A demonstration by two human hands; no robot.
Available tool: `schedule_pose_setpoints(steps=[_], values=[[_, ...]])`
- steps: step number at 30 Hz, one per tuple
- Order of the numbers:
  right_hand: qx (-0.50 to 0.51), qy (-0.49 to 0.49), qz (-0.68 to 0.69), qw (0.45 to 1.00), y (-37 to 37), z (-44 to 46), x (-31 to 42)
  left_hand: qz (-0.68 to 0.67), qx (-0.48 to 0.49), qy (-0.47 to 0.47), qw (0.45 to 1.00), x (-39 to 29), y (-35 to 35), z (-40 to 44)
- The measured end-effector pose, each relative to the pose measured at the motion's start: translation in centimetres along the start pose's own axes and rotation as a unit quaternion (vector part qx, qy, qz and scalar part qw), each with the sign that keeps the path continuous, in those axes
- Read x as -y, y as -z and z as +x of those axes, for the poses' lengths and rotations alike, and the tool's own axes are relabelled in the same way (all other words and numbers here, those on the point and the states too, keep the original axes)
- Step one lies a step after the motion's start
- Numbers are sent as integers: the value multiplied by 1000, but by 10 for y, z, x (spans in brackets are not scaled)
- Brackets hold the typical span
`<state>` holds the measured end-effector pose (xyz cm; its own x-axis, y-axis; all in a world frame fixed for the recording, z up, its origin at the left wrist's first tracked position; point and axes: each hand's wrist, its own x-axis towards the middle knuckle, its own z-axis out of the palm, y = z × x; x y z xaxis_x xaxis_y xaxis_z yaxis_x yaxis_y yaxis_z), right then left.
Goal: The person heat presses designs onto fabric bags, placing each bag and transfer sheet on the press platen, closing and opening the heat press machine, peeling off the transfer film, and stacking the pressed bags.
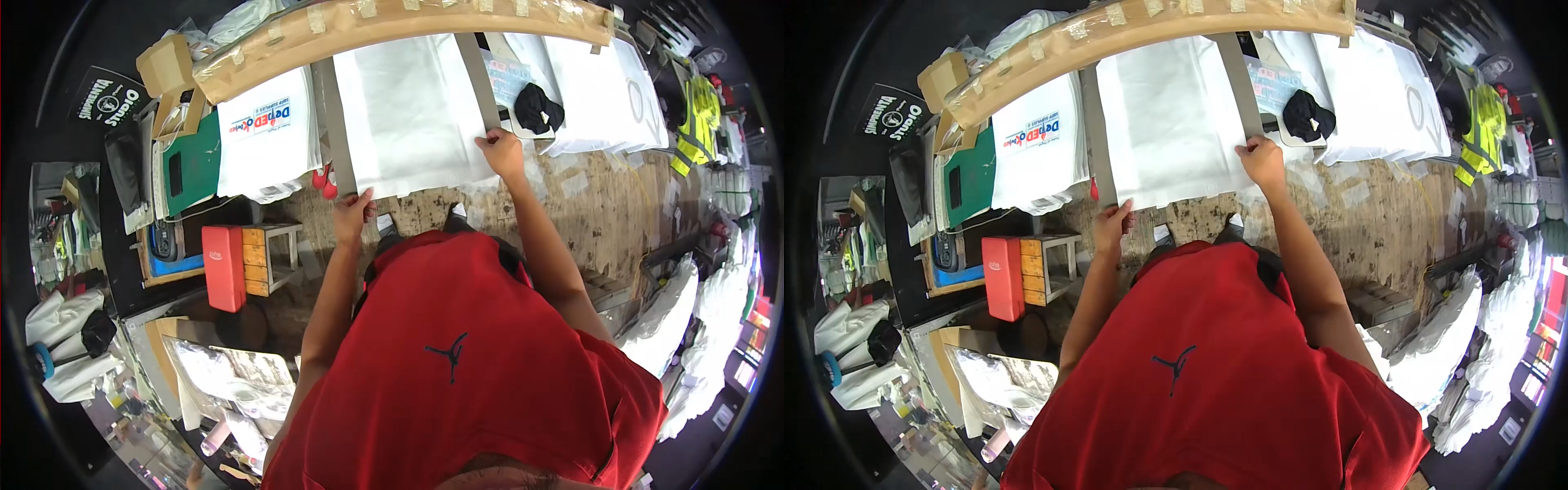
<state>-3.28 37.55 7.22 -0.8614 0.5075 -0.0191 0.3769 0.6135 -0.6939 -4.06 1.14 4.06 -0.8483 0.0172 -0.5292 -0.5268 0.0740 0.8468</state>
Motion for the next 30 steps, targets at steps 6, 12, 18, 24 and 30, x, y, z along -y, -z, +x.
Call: schedule_pose_setpoints(steps=[6, 12, 18, 24, 30], values=[[8, -9, -7, 1000, -1, -1, -1, 60, -54, -2, 997, -7, 3, -5], [11, -15, -10, 1000, -3, 2, -5, 72, -73, -23, 994, -8, 6, -6], [13, -17, -21, 1000, -3, 9, -10, 267, -184, -279, 904, -18, -11, -4], [70, 4, -130, 989, -5, 74, 17, 418, 82, -455, 782, -91, -131, 35], [51, 44, -190, 980, -28, 112, 18, 605, 112, -208, 761, -121, -207, 57]])
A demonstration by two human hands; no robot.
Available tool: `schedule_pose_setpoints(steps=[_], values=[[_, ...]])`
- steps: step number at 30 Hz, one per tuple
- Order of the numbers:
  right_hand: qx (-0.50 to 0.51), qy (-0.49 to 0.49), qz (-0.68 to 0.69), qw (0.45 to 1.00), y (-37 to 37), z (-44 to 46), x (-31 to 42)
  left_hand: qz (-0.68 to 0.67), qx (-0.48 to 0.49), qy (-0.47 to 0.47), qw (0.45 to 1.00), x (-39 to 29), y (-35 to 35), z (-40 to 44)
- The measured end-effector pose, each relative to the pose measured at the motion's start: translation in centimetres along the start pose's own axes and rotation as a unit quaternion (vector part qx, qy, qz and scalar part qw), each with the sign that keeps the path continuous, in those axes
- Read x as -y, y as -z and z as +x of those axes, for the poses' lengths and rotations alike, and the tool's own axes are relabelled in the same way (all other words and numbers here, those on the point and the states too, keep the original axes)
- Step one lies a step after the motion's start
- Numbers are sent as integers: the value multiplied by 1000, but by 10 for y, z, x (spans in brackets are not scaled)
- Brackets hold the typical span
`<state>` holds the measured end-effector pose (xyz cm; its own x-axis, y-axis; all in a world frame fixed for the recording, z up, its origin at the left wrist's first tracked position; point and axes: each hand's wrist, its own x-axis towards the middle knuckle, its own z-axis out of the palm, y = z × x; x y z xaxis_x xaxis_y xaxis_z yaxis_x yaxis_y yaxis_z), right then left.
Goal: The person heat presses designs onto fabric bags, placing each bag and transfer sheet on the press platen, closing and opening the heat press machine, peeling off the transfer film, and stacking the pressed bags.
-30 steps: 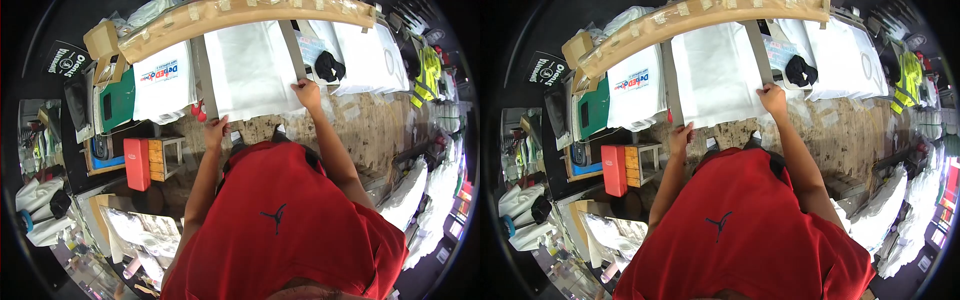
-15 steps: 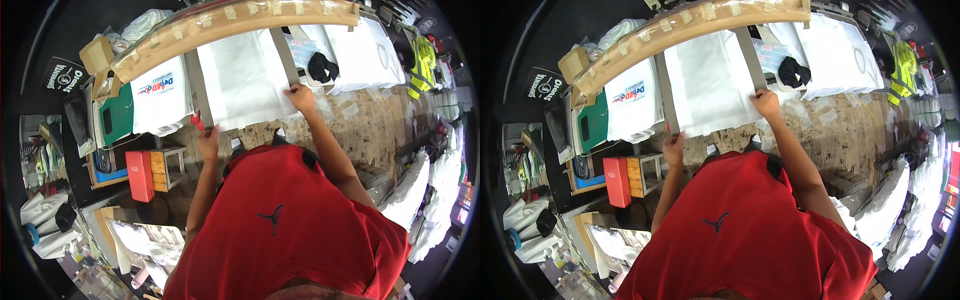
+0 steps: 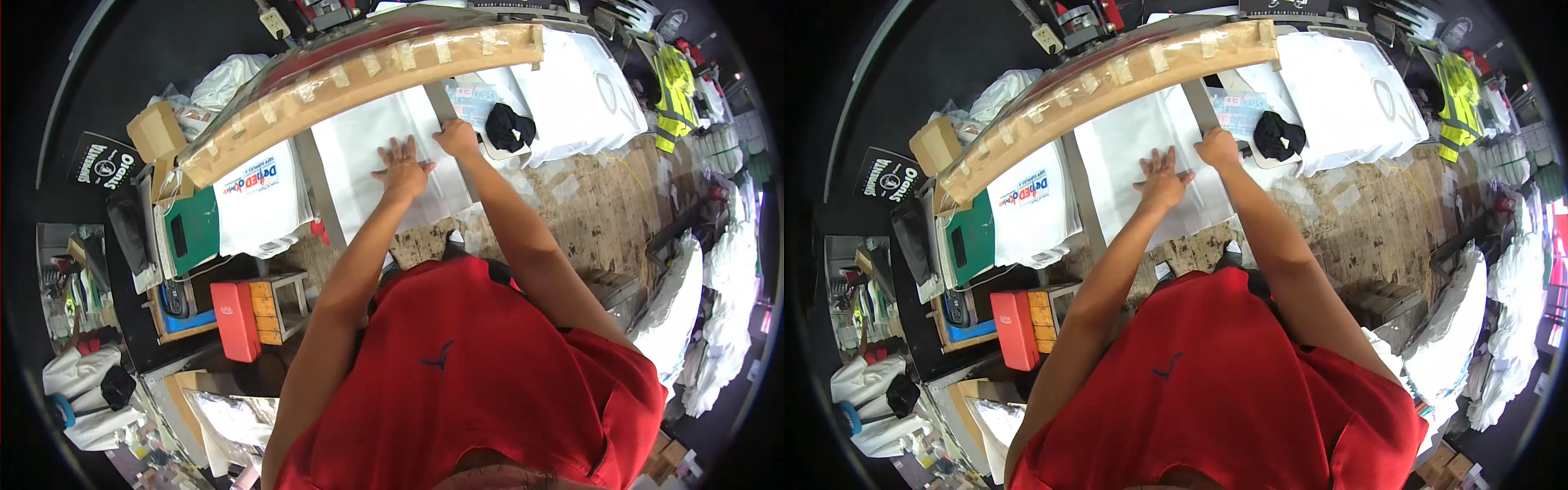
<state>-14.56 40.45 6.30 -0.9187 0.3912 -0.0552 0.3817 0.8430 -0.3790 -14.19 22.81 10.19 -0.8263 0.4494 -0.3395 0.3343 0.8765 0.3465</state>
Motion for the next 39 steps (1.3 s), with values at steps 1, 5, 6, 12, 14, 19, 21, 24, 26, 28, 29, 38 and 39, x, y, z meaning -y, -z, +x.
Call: schedule_pose_setpoints(steps=[1, 5, 6, 12, 14, 19, 21, 24, 26, 28, 29, 38, 39], values=[[11, -49, 55, 997, 9, -6, 3, 14, 7, 8, 1000, -2, 0, 0], [17, -104, 161, 981, 19, -14, 1, 15, 33, 23, 999, -3, 5, 11], [12, -108, 161, 981, 15, -13, 2, 18, 39, 23, 999, -4, 7, 15], [-53, -69, 158, 984, -1, -12, -3, 44, 96, 75, 992, -19, 28, 34], [-56, -70, 166, 982, 4, -15, -5, 49, 97, 78, 991, -21, 29, 40], [-41, -107, 230, 966, 19, -8, -27, 51, 101, 88, 990, -26, 37, 51], [-130, -119, 253, 951, 20, 2, -62, 59, 104, 88, 989, -30, 41, 52], [-170, -128, 30, 977, 21, 6, -122, 65, 97, 97, 988, -29, 39, 57], [-125, -133, -70, 981, 24, 3, -140, 28, 118, 81, 989, -32, 46, 56], [-67, -128, -106, 984, 8, 10, -166, 15, 121, 84, 989, -38, 51, 54], [-31, -141, -84, 986, 2, 12, -172, 2, 122, 86, 989, -40, 53, 53], [30, -164, -95, 981, -24, 57, -212, 32, 110, -44, 992, -37, 59, 57], [-108, -117, -3, 987, -12, 59, -209, 29, 110, -40, 993, -35, 53, 57]])
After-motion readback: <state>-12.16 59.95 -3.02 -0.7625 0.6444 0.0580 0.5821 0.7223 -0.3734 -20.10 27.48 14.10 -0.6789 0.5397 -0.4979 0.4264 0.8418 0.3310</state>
